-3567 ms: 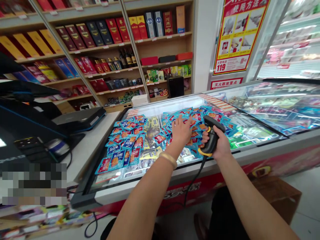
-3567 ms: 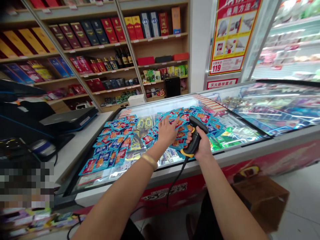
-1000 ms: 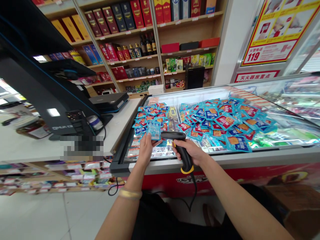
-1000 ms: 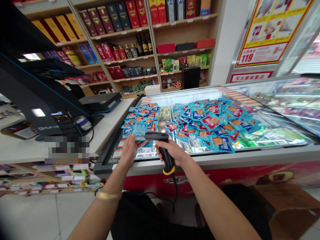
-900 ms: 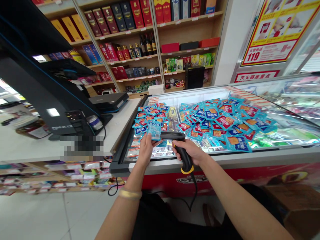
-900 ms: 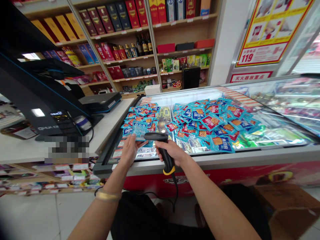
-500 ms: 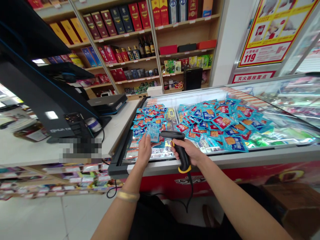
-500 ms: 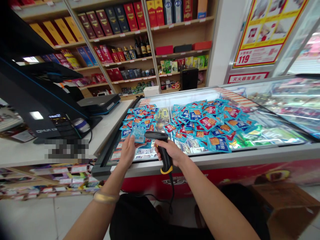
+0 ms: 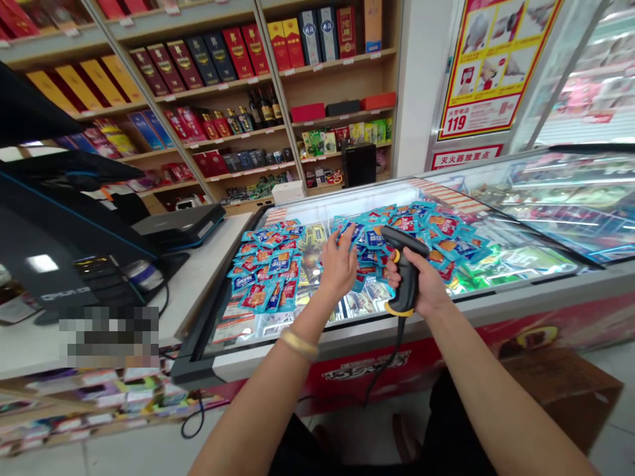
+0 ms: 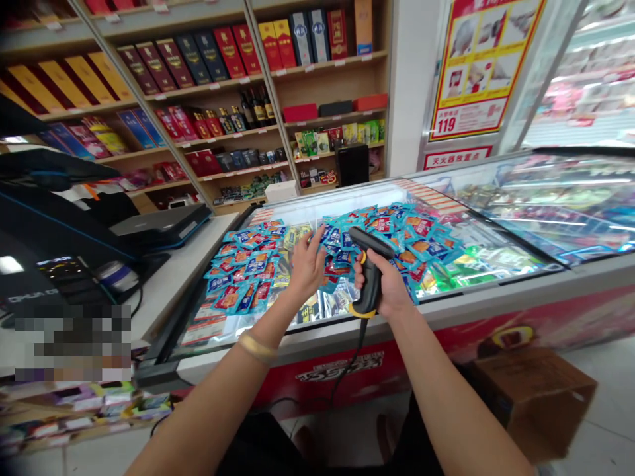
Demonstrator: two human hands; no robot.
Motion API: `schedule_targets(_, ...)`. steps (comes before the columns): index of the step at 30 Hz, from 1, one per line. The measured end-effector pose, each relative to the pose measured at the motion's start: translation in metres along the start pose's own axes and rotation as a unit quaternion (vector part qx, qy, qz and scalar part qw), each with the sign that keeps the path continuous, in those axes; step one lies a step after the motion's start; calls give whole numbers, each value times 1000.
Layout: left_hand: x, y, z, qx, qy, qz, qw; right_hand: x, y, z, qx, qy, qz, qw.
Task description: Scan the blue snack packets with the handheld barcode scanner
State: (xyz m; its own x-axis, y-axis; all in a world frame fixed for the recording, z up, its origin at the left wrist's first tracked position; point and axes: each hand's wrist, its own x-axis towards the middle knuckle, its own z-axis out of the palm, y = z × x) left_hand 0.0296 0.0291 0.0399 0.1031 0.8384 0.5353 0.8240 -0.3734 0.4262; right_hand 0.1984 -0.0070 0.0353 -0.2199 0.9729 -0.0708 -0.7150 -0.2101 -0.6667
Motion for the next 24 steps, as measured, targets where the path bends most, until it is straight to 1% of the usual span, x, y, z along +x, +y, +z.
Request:
schedule_targets(3, 18, 28, 27, 69, -55, 0, 996, 2, -19, -19, 22, 33, -30, 999)
schedule_targets(5, 24, 40, 44, 111, -101, 5, 989, 4, -27, -30, 37, 55, -28, 997)
schedule_targets(7, 26, 45, 58, 140, -132, 13, 981, 6, -32, -39, 44, 67, -17, 997)
schedule_targets(10, 29, 43, 70, 158, -132, 20, 978, 10, -35, -47, 42, 64, -15, 997)
schedule_targets(13, 36, 41, 73, 164, -137, 16, 977, 16, -35, -48, 38, 72, -28, 996)
schedule_targets(16, 46, 43, 72, 160, -159, -4, 974, 20, -35, -45, 37, 83, -39, 995)
schedule_targets(18, 50, 44, 70, 154, -162, -6, 975, 21, -35, -42, 41, 84, -40, 995)
schedule_targets(21, 49, 43, 66, 147, -131, 11, 980, 19, -35, -38, 45, 84, -45, 994)
schedule_targets(24, 40, 38, 58, 141, -100, 17, 985, 17, -34, -34, 41, 85, -51, 994)
